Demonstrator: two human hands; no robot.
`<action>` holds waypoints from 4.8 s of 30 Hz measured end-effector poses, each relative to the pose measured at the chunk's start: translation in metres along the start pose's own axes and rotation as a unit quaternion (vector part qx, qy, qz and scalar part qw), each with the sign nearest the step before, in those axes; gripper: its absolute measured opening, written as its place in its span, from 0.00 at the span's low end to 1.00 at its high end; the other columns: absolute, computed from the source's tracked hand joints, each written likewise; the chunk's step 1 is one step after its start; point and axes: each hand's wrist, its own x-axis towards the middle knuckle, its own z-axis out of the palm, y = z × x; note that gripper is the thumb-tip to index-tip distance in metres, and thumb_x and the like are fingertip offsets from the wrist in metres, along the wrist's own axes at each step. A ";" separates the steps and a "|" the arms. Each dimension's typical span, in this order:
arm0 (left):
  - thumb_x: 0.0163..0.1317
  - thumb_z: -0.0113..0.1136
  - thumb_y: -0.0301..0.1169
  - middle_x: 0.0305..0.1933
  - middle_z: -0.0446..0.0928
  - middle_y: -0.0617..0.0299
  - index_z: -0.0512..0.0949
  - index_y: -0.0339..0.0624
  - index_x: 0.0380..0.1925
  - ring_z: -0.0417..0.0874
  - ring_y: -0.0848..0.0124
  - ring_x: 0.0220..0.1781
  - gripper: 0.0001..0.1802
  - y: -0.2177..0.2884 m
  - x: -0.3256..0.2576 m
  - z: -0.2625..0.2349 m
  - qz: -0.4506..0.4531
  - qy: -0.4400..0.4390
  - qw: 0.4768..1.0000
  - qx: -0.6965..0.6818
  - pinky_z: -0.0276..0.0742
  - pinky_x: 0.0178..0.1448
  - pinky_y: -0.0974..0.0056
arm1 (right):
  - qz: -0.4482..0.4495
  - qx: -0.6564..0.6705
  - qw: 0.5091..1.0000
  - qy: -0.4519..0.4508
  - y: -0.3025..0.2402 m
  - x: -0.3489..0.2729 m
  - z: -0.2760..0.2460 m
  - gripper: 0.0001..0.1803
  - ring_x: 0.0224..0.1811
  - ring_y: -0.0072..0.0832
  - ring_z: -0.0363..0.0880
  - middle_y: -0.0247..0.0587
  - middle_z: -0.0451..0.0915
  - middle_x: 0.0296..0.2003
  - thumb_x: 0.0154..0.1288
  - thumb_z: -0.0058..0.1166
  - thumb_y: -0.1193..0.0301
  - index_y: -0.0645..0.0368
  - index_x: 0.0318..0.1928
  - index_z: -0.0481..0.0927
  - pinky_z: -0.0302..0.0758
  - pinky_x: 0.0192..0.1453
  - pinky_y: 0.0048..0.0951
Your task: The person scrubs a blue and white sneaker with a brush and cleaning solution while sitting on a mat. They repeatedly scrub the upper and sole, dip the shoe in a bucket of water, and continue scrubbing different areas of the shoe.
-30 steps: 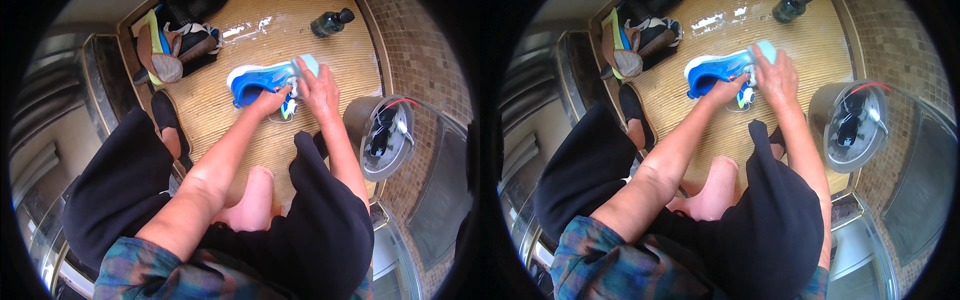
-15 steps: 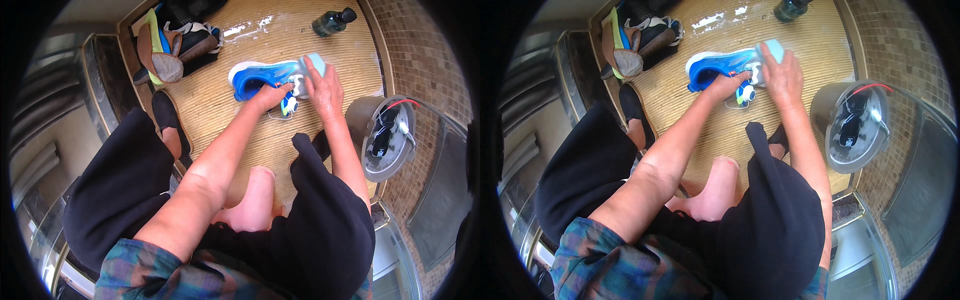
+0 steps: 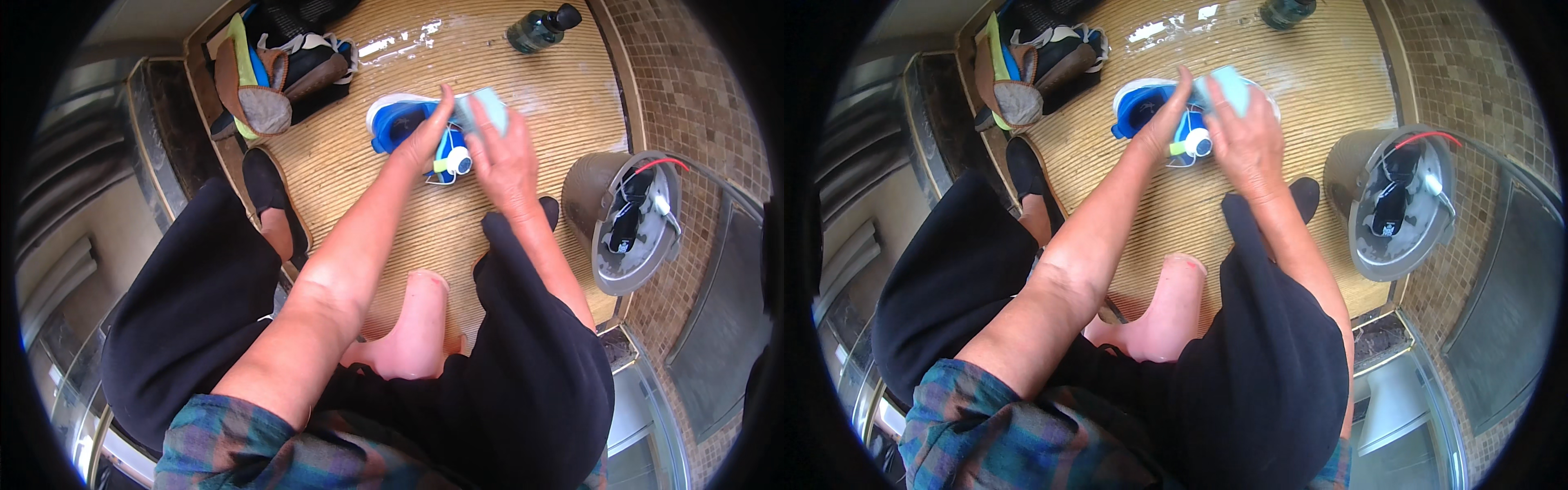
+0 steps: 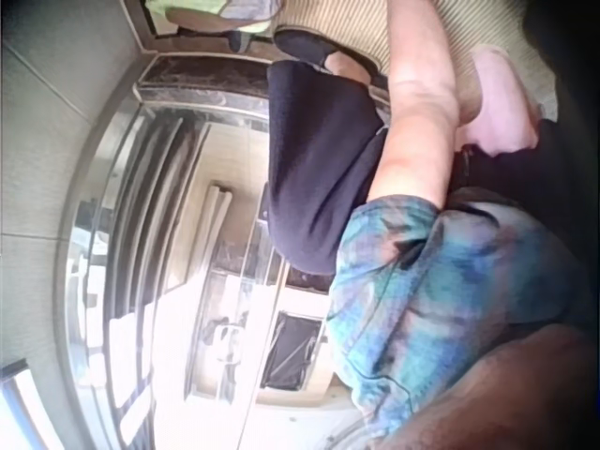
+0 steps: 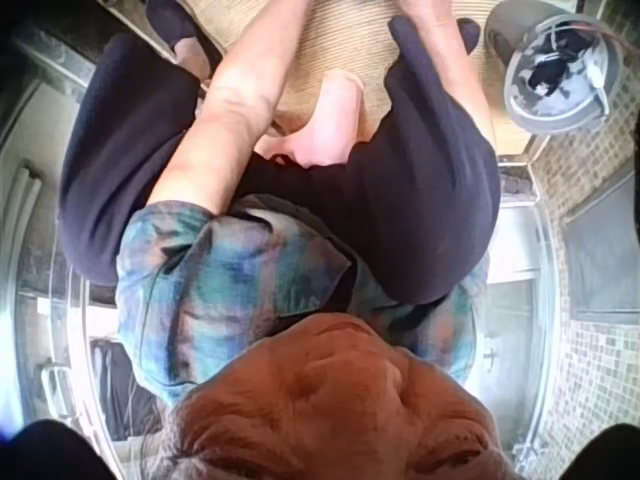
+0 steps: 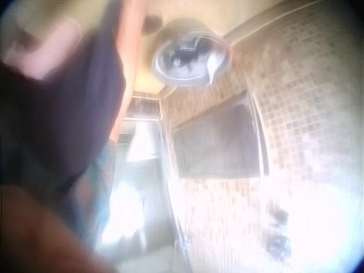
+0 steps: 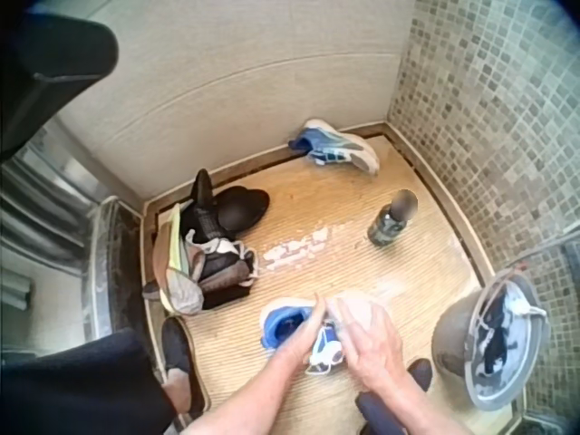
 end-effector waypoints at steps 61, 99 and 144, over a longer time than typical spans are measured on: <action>0.65 0.58 0.48 0.48 0.80 0.54 0.72 0.34 0.55 0.84 0.67 0.43 0.29 -0.017 0.016 -0.013 -0.015 0.050 0.998 -0.048 0.83 0.45 0.63 | -0.045 -0.143 0.988 0.039 0.015 0.000 0.006 0.31 0.40 0.45 0.73 0.49 0.71 0.38 0.55 0.62 0.68 0.38 0.61 0.74 0.74 0.44 0.42; 0.65 0.39 0.66 0.51 0.80 0.57 0.72 0.39 0.58 0.83 0.68 0.47 0.42 -0.007 0.017 -0.007 0.000 -0.032 0.997 -0.067 0.81 0.49 0.63 | 0.181 -0.118 0.973 -0.083 0.029 0.016 0.002 0.27 0.41 0.48 0.77 0.52 0.71 0.38 0.63 0.56 0.61 0.33 0.63 0.71 0.76 0.43 0.45; 0.68 0.36 0.64 0.62 0.72 0.50 0.65 0.34 0.64 0.75 0.64 0.63 0.43 -0.006 -0.021 0.004 0.022 -0.060 0.997 -0.042 0.72 0.65 0.63 | 0.267 0.141 0.950 0.077 0.060 -0.013 0.003 0.28 0.48 0.50 0.74 0.58 0.74 0.45 0.68 0.49 0.60 0.47 0.67 0.66 0.69 0.55 0.42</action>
